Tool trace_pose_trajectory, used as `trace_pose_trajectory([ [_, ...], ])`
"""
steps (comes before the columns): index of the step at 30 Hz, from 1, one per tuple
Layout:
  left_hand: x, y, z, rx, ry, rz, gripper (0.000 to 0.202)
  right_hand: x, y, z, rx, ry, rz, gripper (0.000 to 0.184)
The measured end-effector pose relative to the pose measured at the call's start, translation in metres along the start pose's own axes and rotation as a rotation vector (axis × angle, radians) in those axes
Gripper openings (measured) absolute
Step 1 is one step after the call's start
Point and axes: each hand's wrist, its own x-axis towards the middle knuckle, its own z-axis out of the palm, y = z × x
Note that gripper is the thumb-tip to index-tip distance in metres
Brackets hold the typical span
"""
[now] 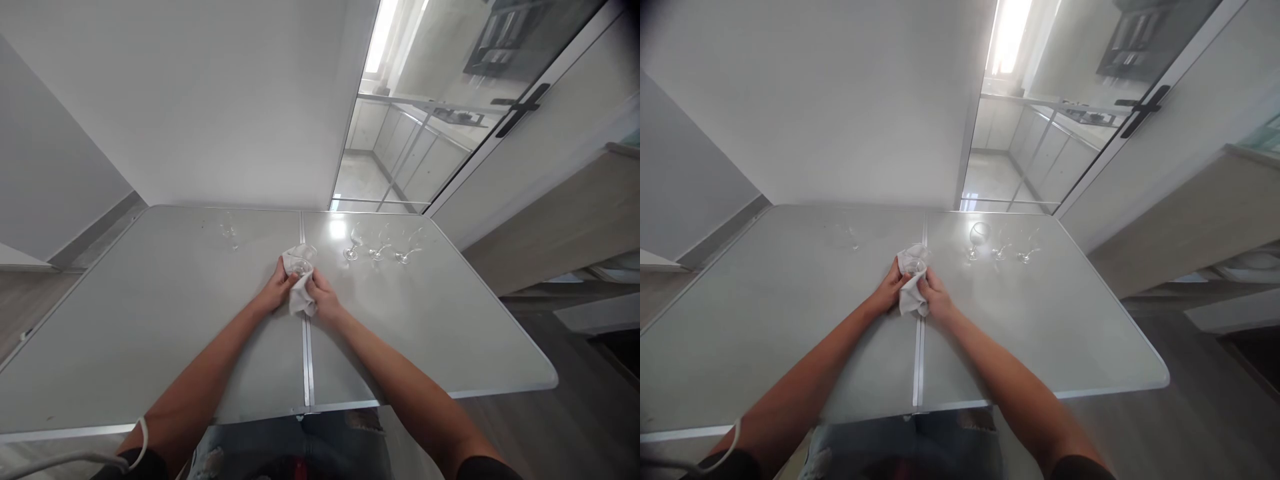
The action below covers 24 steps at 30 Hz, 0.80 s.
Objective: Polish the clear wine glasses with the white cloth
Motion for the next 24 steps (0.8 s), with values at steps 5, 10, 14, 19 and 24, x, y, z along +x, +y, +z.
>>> trace_pose_trajectory([
  [5, -0.003, 0.001, 0.001, -0.066, -0.041, -0.074, 0.06, 0.003, 0.003, 0.002, -0.256, -0.07, -0.129, 0.042],
  [10, -0.002, 0.012, -0.003, -0.312, -0.096, 0.006, 0.066, 0.002, -0.001, 0.001, -0.079, -0.148, 0.121, 0.041],
  [14, -0.003, 0.015, -0.004, -0.378, -0.055, -0.021, 0.063, 0.001, -0.012, -0.001, 0.129, -0.171, 0.313, 0.043],
  [19, -0.002, 0.011, -0.006, -0.309, 0.005, 0.053, 0.065, 0.002, -0.022, -0.006, -0.377, -0.198, 0.071, 0.036],
  [24, -0.001, 0.009, -0.008, -0.29, -0.001, 0.098, 0.068, 0.001, -0.024, -0.006, -0.886, -0.027, -0.131, 0.023],
])
